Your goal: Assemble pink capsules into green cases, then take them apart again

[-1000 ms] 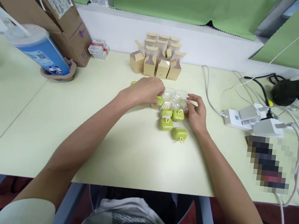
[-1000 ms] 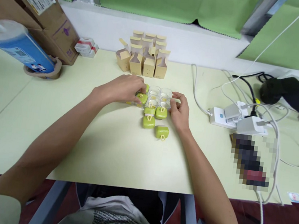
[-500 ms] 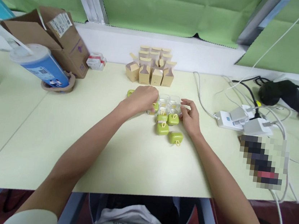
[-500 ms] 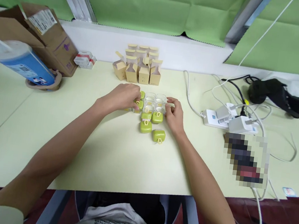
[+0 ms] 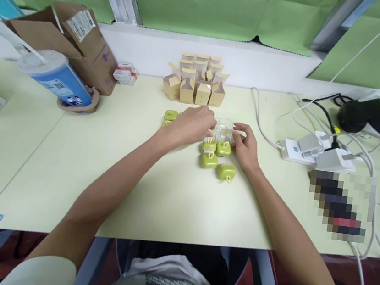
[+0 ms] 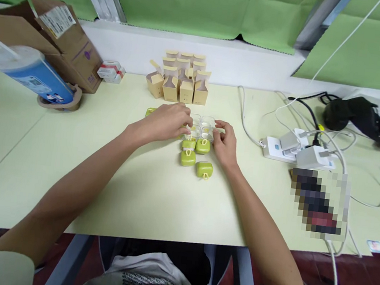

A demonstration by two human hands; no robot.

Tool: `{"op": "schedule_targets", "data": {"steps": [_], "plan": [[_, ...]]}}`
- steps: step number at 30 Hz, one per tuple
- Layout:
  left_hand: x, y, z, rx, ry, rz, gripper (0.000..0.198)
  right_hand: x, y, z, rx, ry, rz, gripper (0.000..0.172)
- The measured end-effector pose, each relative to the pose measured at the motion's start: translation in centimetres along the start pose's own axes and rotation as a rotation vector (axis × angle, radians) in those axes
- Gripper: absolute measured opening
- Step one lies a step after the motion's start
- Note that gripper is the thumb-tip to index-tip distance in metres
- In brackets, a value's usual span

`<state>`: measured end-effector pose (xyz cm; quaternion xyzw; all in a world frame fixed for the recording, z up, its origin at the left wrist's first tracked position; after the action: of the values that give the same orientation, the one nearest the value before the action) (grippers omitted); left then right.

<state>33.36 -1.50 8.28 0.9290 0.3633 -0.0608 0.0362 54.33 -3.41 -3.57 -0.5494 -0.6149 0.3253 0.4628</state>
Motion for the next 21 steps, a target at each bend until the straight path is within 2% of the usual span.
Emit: {"op": "schedule_targets", "data": {"steps": [4, 8, 11, 14, 16, 18, 21], "plan": [[0.3, 1.0, 0.7, 0.030, -0.043, 0.055, 0.013, 0.0, 0.0, 0.0, 0.006, -0.003, 0.001, 0.031], [0.5, 1.0, 1.0, -0.022, -0.035, 0.050, 0.017, 0.1, 0.1, 0.0, -0.001, -0.008, -0.011, 0.030], [0.2, 1.0, 0.7, -0.073, -0.076, 0.042, 0.015, 0.2, 0.4, 0.1, -0.011, -0.009, -0.024, 0.030], [-0.6, 1.5, -0.3, -0.089, -0.098, 0.090, 0.017, 0.2, 0.5, 0.1, -0.011, -0.009, -0.025, 0.031], [-1.4, 1.6, -1.4, -0.085, -0.036, 0.128, 0.020, 0.2, 0.5, 0.1, -0.003, -0.004, -0.028, 0.032], [-2.0, 1.3, -2.6, -0.088, 0.080, 0.147, 0.025, 0.3, 0.6, 0.1, 0.003, 0.000, -0.033, 0.033], [-1.9, -0.1, -3.7, -0.112, 0.241, 0.130, 0.034, 0.4, 0.7, 0.1, -0.006, 0.004, -0.042, 0.031]]}}
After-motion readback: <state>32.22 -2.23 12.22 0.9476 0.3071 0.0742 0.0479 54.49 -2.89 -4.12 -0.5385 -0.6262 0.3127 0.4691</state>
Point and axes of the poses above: each hand's wrist, its own x-axis towards the middle knuckle, its own z-axis out of the palm, y = z × x, the point moved 4 cm from there along x, towards the middle knuckle, and after that the axes turned 9 degrees about -y, right-handed, at the moved point
